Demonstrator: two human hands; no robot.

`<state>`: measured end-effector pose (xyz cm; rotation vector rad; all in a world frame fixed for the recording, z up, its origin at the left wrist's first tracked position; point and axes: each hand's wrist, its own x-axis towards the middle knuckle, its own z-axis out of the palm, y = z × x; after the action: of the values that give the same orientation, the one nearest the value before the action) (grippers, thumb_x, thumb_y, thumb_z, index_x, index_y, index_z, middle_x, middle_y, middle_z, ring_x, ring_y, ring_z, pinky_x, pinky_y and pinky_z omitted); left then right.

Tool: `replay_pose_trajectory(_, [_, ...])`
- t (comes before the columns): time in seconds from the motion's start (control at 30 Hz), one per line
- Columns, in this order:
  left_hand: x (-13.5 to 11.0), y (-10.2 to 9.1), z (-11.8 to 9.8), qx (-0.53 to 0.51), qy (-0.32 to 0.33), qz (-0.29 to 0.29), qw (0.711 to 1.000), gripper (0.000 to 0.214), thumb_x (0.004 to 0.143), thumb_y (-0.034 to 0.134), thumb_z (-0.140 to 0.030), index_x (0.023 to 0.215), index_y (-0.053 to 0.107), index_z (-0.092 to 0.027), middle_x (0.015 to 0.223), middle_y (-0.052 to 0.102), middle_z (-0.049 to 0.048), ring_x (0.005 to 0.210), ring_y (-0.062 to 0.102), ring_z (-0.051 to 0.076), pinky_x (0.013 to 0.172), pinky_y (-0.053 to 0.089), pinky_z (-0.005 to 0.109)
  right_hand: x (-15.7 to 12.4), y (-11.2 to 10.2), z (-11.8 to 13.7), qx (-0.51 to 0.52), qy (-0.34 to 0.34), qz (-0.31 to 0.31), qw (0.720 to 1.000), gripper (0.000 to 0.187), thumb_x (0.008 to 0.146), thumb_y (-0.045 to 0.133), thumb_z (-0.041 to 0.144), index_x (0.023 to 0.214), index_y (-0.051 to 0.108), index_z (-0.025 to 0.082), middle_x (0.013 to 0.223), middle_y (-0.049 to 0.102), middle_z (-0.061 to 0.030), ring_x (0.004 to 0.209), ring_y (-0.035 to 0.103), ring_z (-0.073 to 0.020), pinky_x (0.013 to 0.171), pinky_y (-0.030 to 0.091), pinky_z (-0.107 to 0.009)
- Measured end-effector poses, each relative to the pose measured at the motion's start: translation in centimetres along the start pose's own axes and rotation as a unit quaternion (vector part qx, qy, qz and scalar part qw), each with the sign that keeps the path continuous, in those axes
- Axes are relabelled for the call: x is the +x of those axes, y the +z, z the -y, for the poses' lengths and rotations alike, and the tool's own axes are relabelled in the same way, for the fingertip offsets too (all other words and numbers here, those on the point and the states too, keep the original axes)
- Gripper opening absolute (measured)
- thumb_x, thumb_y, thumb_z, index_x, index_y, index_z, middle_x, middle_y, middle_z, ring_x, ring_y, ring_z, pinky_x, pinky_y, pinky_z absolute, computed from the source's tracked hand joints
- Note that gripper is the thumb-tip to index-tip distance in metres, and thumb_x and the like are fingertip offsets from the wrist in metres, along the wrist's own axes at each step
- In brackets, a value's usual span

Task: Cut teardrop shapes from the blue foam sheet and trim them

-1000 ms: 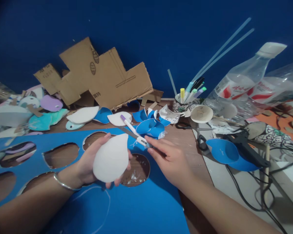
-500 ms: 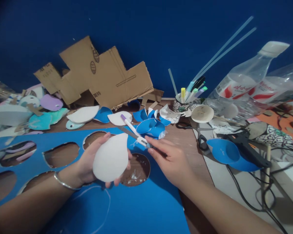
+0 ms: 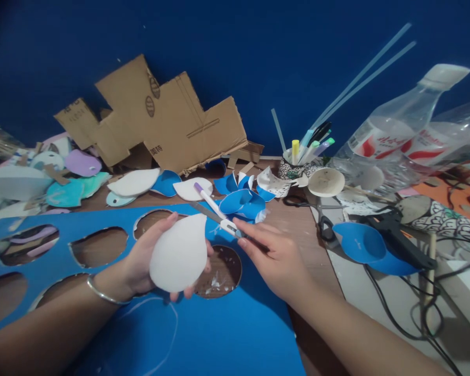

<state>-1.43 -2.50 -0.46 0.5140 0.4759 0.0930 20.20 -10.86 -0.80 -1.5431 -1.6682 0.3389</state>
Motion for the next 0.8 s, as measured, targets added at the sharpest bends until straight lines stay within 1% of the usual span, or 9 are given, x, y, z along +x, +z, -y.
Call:
replay_pose_trajectory(0.13, [0.05, 0.13, 0.02, 0.002, 0.005, -0.002, 1.0, 0.081, 0.075, 0.033, -0.074, 0.1, 0.064, -0.003, 0.087, 0.07, 0.0165, 0.062, 0.069, 0.028, 0.038, 0.05, 0.026, -0.06, 0.01, -0.13, 0.001, 0.009, 0.0, 1.0, 0.027, 0.081, 0.059, 0.023, 0.107, 0.068, 0.026, 0.103, 0.071, -0.0009, 0.093, 0.068, -0.0211, 0.074, 0.059, -0.03])
replay_pose_trajectory(0.33, [0.17, -0.05, 0.12, -0.018, 0.013, 0.024, 0.999, 0.084, 0.077, 0.027, -0.074, 0.101, 0.063, -0.002, 0.086, 0.07, 0.0154, 0.062, 0.069, 0.028, 0.038, 0.05, 0.026, -0.07, 0.09, -0.31, 0.016, 0.021, 0.014, 1.0, 0.029, 0.082, 0.059, 0.025, 0.11, 0.066, 0.028, 0.109, 0.069, 0.0, 0.097, 0.066, -0.0214, 0.081, 0.058, -0.032])
replay_pose_trajectory(0.43, [0.19, -0.07, 0.19, -0.017, 0.017, 0.013, 1.0, 0.083, 0.075, 0.03, -0.075, 0.1, 0.064, -0.003, 0.085, 0.069, 0.0158, 0.062, 0.069, 0.028, 0.036, 0.049, 0.025, -0.07, 0.11, -0.31, 0.024, 0.024, 0.017, 0.999, 0.029, 0.083, 0.059, 0.025, 0.111, 0.066, 0.028, 0.109, 0.069, -0.0003, 0.096, 0.067, -0.0211, 0.081, 0.058, -0.032])
replay_pose_trajectory(0.57, [0.12, 0.2, 0.25, -0.009, 0.017, -0.012, 1.0, 0.08, 0.075, 0.034, -0.074, 0.099, 0.064, -0.003, 0.081, 0.069, 0.0154, 0.061, 0.068, 0.028, 0.034, 0.046, 0.023, -0.15, 0.06, -0.17, 0.026, 0.03, 0.014, 0.999, 0.028, 0.082, 0.059, 0.025, 0.109, 0.067, 0.027, 0.107, 0.07, -0.0009, 0.094, 0.068, -0.0214, 0.076, 0.059, -0.031])
replay_pose_trajectory(0.7, [0.03, 0.41, 0.22, -0.009, 0.013, -0.02, 1.0, 0.079, 0.078, 0.031, -0.072, 0.101, 0.063, -0.003, 0.083, 0.068, 0.0167, 0.061, 0.068, 0.028, 0.034, 0.045, 0.023, -0.26, 0.0, -0.09, 0.009, 0.015, 0.011, 1.0, 0.028, 0.083, 0.059, 0.026, 0.11, 0.067, 0.027, 0.108, 0.069, -0.0016, 0.096, 0.067, -0.0214, 0.081, 0.058, -0.032])
replay_pose_trajectory(0.8, [0.04, 0.38, 0.19, -0.018, 0.013, -0.019, 1.0, 0.08, 0.078, 0.03, -0.072, 0.102, 0.062, -0.003, 0.084, 0.068, 0.0174, 0.061, 0.068, 0.029, 0.034, 0.045, 0.024, -0.26, 0.01, -0.07, -0.005, 0.011, 0.008, 1.0, 0.028, 0.083, 0.058, 0.026, 0.11, 0.067, 0.026, 0.108, 0.069, -0.0024, 0.097, 0.066, -0.022, 0.081, 0.058, -0.032])
